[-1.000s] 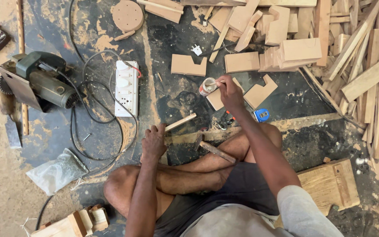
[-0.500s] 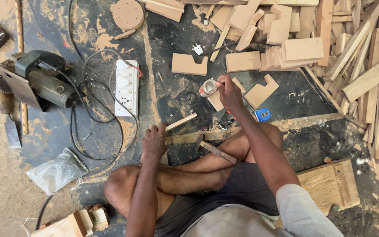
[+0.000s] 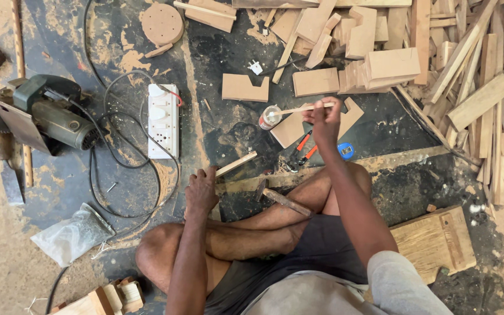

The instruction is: The person sits on the floor of a woodworking shop assembling small wooden components. They fit a shaped wooden piece to a part, apply glue from a small jar with a stick, insert dowels, and hammer the joints together with a hammer, then set the assembled piece aside and continue with other parts.

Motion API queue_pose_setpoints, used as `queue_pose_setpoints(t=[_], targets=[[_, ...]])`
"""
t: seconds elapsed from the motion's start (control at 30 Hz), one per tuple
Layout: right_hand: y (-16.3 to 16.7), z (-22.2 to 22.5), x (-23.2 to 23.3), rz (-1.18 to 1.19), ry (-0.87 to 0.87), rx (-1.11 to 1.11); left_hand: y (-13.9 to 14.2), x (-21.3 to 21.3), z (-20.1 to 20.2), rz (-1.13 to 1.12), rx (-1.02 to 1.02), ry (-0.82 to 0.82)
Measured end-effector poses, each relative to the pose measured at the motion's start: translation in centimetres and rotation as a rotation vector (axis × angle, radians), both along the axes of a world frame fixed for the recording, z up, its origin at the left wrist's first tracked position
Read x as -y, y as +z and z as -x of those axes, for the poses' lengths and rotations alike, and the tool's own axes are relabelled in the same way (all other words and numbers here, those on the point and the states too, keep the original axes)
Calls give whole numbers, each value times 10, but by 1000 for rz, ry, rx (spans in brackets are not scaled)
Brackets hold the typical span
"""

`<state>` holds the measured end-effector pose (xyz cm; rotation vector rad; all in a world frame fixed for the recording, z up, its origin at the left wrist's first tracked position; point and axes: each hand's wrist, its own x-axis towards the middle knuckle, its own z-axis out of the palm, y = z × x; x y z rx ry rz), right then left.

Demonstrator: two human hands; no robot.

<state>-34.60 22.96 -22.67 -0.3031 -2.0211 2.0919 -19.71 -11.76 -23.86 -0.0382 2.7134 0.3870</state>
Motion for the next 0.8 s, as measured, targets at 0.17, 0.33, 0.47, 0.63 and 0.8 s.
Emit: queue_pose_setpoints(t=[0.17,0.33,0.47,0.63,0.8], targets=[[-4,-12,-18,309,-93,95,-6,1,1,14,-4,-28],[-7,-21,-26,388,-113,170,-8,0,1,18,-4,-30],[-11,-27,-32,400,-109,175,-4,-1,0,11,-23,-18],[-10,-35,-36,417,-100,220,0,-2,0,16,-30,-19],[-4,-59,-26,534,33,214,-2,0,-2,-2,-81,-16]])
